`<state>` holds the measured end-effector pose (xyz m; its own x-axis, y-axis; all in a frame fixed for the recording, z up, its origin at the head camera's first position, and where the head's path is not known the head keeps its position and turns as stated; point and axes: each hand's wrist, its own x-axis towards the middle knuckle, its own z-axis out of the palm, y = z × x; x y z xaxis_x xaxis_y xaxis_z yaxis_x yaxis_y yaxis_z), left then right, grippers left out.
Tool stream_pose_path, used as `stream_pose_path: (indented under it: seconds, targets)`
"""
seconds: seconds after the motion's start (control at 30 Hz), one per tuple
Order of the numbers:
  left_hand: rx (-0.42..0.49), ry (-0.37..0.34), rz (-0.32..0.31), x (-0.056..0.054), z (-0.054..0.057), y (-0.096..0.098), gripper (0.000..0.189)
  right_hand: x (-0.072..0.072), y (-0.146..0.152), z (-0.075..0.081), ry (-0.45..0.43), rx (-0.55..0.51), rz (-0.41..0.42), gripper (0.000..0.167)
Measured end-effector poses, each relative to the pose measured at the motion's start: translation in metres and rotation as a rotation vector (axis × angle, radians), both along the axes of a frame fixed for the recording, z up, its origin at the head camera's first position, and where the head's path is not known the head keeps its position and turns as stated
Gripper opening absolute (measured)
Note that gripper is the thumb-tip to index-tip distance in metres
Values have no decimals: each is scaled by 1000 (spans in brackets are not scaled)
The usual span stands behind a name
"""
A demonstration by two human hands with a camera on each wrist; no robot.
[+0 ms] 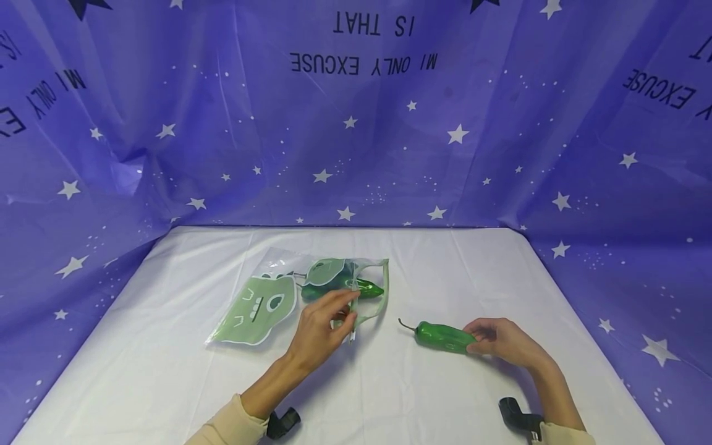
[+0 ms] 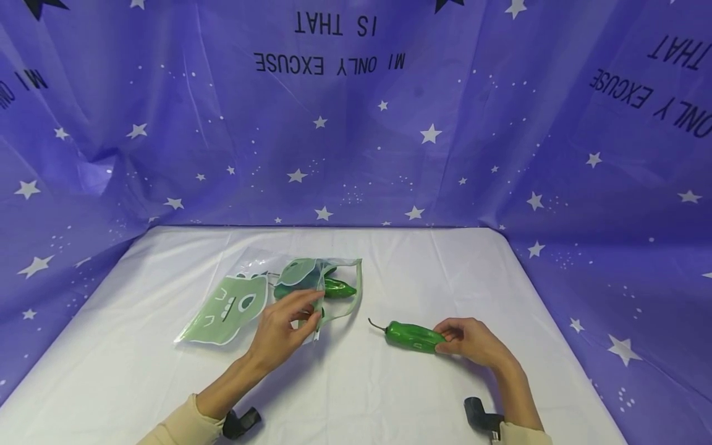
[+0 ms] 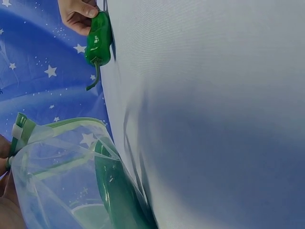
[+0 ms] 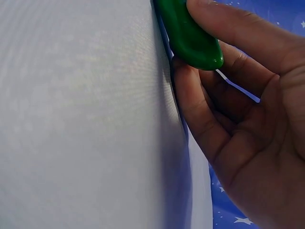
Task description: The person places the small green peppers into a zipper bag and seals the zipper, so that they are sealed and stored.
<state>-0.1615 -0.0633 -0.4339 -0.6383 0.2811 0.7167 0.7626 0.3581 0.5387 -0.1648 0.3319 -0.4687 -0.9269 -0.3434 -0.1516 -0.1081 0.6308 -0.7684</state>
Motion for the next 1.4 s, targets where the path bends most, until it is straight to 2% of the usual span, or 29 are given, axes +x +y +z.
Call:
stream_pose_path:
  seconds: [0.77,1.13,1.4]
  targets:
    - [8,-3,2,0,0,0,34,-1,2,1,26,-19,-49,34]
    - [3,-8,9,1,0,0,34,-6,-7,8,200,20,-233,38]
    - [5,-3,6,1,1,0,35,-15,-17,14,300,27,-254,36]
